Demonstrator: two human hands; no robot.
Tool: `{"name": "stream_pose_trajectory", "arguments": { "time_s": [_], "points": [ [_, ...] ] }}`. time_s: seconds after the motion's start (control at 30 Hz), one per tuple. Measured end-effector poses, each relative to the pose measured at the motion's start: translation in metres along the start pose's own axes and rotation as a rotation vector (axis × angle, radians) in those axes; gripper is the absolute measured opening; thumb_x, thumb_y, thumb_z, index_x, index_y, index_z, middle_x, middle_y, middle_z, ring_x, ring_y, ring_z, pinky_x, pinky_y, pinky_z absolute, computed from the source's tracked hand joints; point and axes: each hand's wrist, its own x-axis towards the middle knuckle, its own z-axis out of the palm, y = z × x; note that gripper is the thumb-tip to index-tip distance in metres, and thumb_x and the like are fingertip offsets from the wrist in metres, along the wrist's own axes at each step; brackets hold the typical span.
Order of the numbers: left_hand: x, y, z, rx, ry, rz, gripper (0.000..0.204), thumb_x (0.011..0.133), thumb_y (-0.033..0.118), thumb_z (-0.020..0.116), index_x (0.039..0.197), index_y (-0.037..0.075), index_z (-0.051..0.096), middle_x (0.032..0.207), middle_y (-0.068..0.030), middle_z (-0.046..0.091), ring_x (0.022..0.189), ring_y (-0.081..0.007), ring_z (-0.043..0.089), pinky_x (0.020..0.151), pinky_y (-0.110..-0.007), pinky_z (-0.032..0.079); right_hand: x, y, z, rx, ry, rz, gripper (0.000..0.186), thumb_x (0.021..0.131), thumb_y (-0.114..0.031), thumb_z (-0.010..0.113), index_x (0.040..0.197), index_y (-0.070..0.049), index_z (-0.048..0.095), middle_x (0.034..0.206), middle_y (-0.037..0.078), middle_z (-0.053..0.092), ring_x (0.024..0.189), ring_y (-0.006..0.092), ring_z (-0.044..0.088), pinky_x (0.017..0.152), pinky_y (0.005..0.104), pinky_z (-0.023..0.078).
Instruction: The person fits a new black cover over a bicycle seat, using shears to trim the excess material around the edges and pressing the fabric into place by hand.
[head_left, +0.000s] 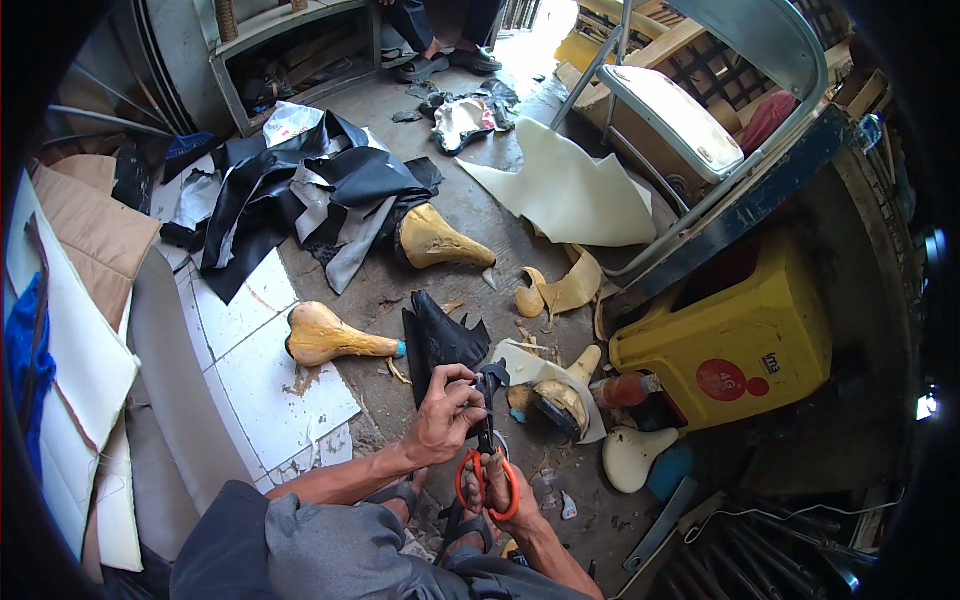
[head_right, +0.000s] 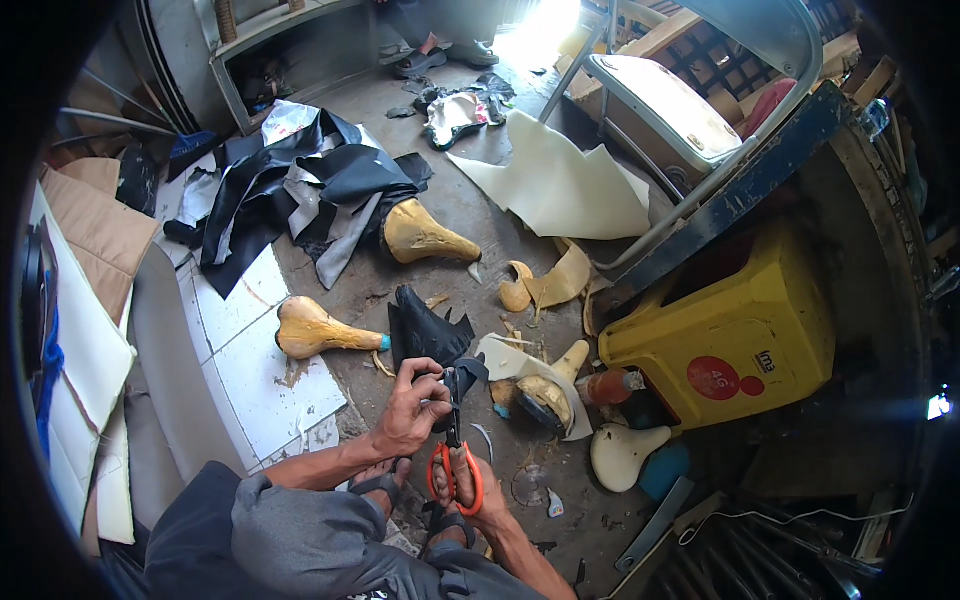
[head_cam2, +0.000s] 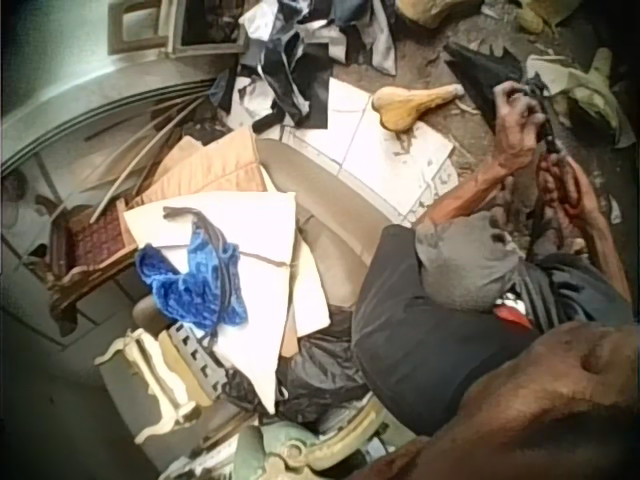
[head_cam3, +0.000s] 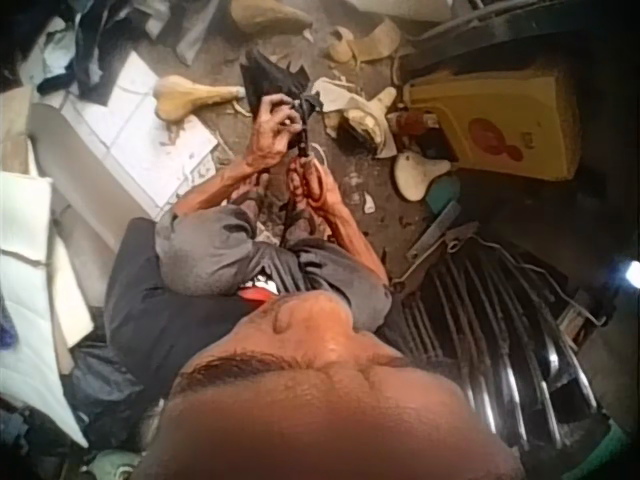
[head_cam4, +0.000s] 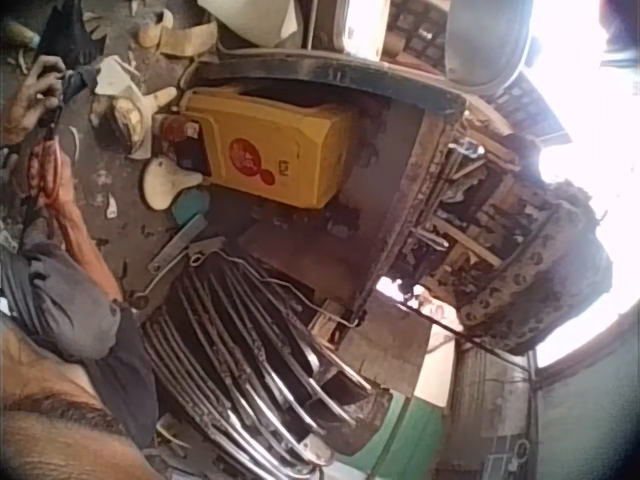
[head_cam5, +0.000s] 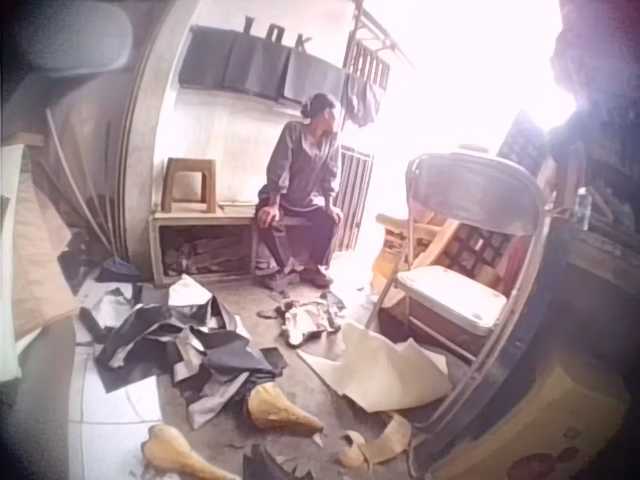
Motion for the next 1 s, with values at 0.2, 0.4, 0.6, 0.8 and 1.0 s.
{"name": "stream_pose_trajectory", "arguments": {
  "time_s": [0.2,0.4,0.6,0.8,1.0],
  "points": [
    [-0.004,-0.005,0.000,-0.089,0.034,-0.078,0.010,0.087,0.005,0.068,0.094,0.000,0.062,0.118,-0.0170,0.047,0.112,-0.0278,0.054,0.096,-0.038,0.044,-0.002,-0.009,0.001,-0.221,-0.003,-0.055,0.057,0.097,-0.058,0.052,0.105,-0.002,0.057,0.076,0.000,0.056,0.056,0.0089,0.051,0.045,0.0228,0.042],
    [-0.009,0.004,0.006,-0.117,-0.048,-0.107,0.010,0.086,0.003,0.068,0.094,0.000,0.063,0.120,-0.0161,0.046,0.113,-0.0287,0.053,0.091,-0.037,0.048,0.004,-0.001,0.000,-0.256,0.057,-0.120,0.048,0.100,-0.052,0.054,0.104,-0.004,0.058,0.075,0.000,0.055,0.059,0.0088,0.052,0.051,0.0243,0.043],
    [-0.012,-0.009,0.011,-0.085,-0.057,-0.149,0.013,0.091,0.011,0.069,0.096,0.001,0.062,0.125,-0.0138,0.042,0.109,-0.0243,0.053,0.092,-0.036,0.050,0.008,-0.001,-0.008,-0.391,0.157,-0.087,0.045,0.099,-0.049,0.057,0.102,-0.005,0.058,0.075,0.000,0.056,0.061,0.0086,0.053,0.053,0.0250,0.044],
    [-0.017,-0.027,0.018,-0.939,0.029,-0.670,0.024,0.103,0.021,0.054,0.116,0.001,0.050,0.119,-0.0070,0.045,0.128,-0.0267,0.051,0.092,-0.040,0.061,0.013,-0.006,-0.014,-0.201,0.216,-0.135,0.036,0.096,-0.038,0.067,0.103,-0.004,0.057,0.071,-0.001,0.057,0.062,0.0080,0.054,0.054,0.0259,0.045],
    [-0.010,-0.014,0.016,-1.009,-0.071,-0.693,0.025,0.103,0.022,0.052,0.119,0.002,0.049,0.123,-0.0115,0.049,0.124,-0.0251,0.056,0.090,-0.040,0.061,0.052,0.024,-0.049,-0.537,0.351,-0.547,0.061,0.081,-0.024,0.084,0.120,0.000,0.044,0.115,0.012,0.062,0.101,0.0191,0.063,0.083,0.0321,0.054]
  ]
}}
